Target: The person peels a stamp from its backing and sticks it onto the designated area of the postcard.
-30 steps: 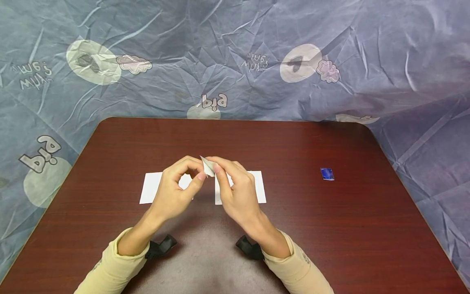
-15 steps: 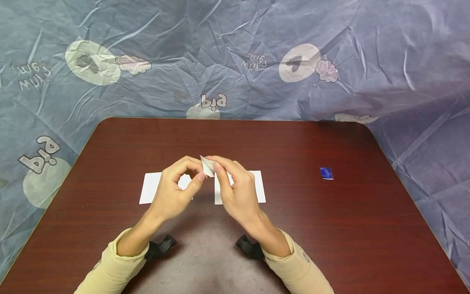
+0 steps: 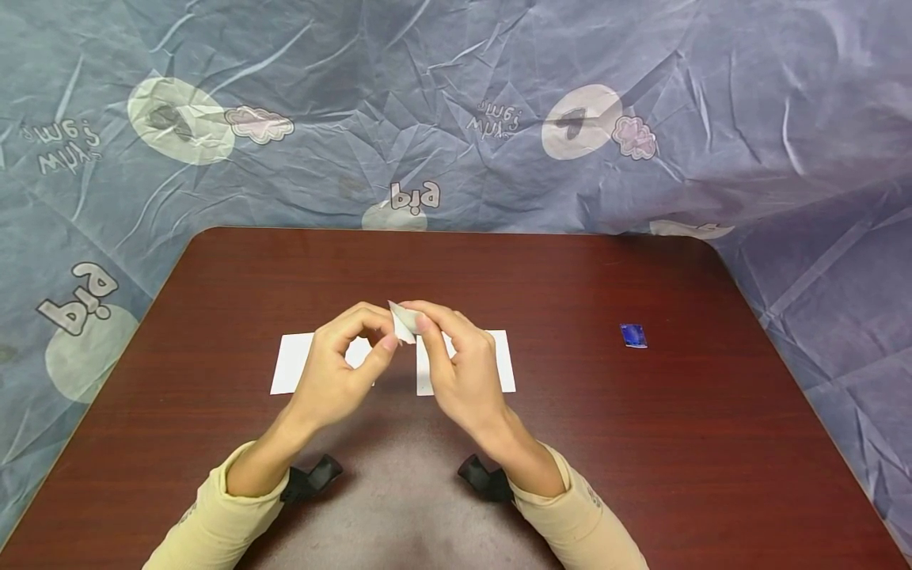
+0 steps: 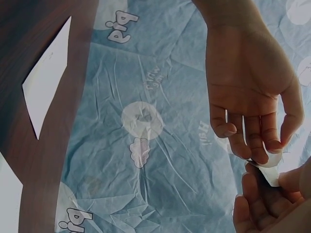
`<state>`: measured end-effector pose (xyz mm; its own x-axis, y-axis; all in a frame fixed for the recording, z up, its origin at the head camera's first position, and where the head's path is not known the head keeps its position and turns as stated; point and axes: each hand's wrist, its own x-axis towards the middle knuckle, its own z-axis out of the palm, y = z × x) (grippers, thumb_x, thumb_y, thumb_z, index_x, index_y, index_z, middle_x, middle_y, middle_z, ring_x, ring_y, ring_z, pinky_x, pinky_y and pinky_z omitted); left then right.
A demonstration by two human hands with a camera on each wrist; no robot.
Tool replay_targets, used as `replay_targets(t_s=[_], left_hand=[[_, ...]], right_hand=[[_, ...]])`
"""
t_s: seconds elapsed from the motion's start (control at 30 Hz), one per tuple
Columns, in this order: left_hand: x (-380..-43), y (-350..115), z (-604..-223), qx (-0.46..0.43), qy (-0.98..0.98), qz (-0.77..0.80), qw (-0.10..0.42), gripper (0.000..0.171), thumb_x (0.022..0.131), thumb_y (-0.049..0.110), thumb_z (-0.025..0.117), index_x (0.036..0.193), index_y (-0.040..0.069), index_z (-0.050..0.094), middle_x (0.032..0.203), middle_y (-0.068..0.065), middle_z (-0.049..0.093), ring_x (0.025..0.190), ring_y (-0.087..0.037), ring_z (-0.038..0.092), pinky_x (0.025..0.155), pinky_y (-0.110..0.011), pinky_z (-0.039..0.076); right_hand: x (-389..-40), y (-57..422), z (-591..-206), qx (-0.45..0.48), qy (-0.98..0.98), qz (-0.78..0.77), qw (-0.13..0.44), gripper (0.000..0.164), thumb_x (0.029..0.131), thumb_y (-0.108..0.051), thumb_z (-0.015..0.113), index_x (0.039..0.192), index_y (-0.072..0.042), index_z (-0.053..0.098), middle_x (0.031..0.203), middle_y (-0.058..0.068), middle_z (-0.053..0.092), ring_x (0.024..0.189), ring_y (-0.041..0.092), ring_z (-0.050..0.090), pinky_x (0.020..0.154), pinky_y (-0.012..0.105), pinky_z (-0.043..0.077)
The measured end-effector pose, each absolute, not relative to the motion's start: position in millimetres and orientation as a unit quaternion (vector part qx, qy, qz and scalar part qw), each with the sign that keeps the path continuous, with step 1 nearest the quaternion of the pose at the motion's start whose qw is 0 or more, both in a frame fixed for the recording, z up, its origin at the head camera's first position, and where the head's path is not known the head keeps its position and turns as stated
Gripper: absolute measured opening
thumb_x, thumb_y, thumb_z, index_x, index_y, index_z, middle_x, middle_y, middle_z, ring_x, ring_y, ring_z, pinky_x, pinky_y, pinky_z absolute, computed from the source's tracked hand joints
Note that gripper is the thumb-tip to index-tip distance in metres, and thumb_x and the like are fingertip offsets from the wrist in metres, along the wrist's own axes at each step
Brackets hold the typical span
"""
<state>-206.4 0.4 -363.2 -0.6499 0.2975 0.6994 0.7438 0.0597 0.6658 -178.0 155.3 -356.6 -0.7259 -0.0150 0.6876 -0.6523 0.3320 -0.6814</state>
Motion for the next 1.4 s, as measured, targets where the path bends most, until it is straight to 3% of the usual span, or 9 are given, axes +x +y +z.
replay_targets(t_s=[1.4], left_hand=[[-200.3,-3.5,-357.3,-0.390,-0.675,-0.606,0.160,0.006,0.087,0.005,0.058,0.082,0.007,0.061,0.082,-0.005,0.059,0.073,-0.014,0.053,0.062,-0.027,0.044]], right_hand=[[-174.0,158.0,-351.8,0.215,-0.714,0.620,0.246,0.019,0.096,0.007,0.048,0.107,0.009,0.064,0.086,0.020,0.066,0.056,0.013,0.059,0.045,0.024,0.048]])
